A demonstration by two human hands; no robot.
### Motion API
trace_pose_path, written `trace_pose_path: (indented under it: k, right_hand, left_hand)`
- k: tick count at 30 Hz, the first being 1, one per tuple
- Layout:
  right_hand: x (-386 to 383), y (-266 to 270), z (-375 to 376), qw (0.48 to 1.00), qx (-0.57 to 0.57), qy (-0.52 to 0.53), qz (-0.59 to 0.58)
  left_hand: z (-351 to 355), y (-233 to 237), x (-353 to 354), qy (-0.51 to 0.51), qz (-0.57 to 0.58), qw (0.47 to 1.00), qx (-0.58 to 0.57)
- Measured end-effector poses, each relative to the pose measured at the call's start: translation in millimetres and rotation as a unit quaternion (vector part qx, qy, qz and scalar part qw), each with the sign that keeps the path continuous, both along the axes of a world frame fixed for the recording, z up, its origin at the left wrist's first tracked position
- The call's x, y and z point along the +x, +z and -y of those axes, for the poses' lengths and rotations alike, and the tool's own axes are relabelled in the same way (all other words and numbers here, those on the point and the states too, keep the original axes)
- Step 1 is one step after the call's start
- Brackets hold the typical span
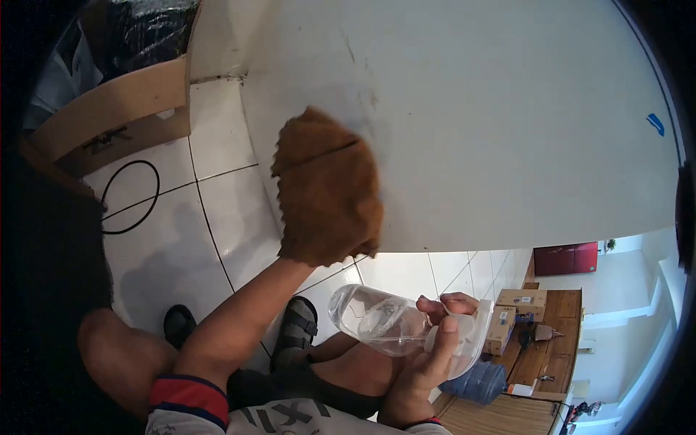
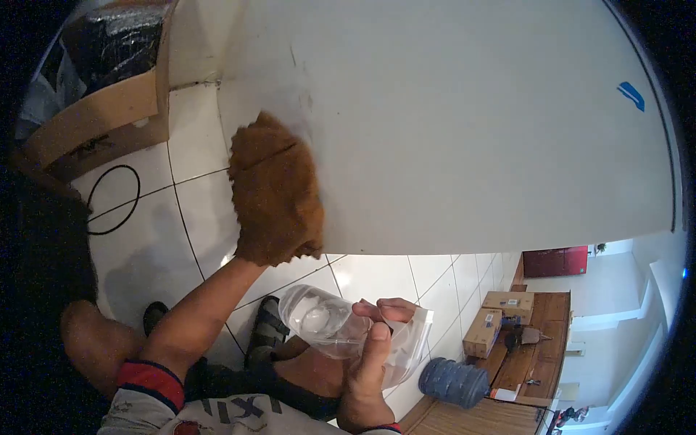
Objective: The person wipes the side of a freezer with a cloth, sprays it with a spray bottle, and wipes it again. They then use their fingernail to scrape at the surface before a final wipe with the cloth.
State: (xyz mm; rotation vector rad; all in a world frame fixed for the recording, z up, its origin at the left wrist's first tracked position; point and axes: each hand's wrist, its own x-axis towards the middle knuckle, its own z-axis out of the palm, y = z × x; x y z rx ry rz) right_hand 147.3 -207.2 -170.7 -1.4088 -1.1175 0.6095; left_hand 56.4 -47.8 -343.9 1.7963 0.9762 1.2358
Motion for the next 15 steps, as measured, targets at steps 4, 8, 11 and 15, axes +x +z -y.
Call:
trace_pose_path:
  k: [4,8,11,15]
  right_hand:
    - [4,-4,3,0.995,0.041,-0.059,0.072]
    - [-10,-5,0,0.991,0.052,-0.08,0.092]
    - [-5,2,-1,0.998,0.014,-0.051,0.046]
    - [13,-5,11,0.994,-0.038,-0.041,0.093]
  left_hand:
    - [6,12,23,0.022,0.044,0.998,0.041]
    - [12,8,48,0.003,0.034,0.998,0.055]
    - [6,-9,46,-0.004,-0.034,0.996,0.087]
    - [28,48,10,-0.185,0.004,0.974,-0.13]
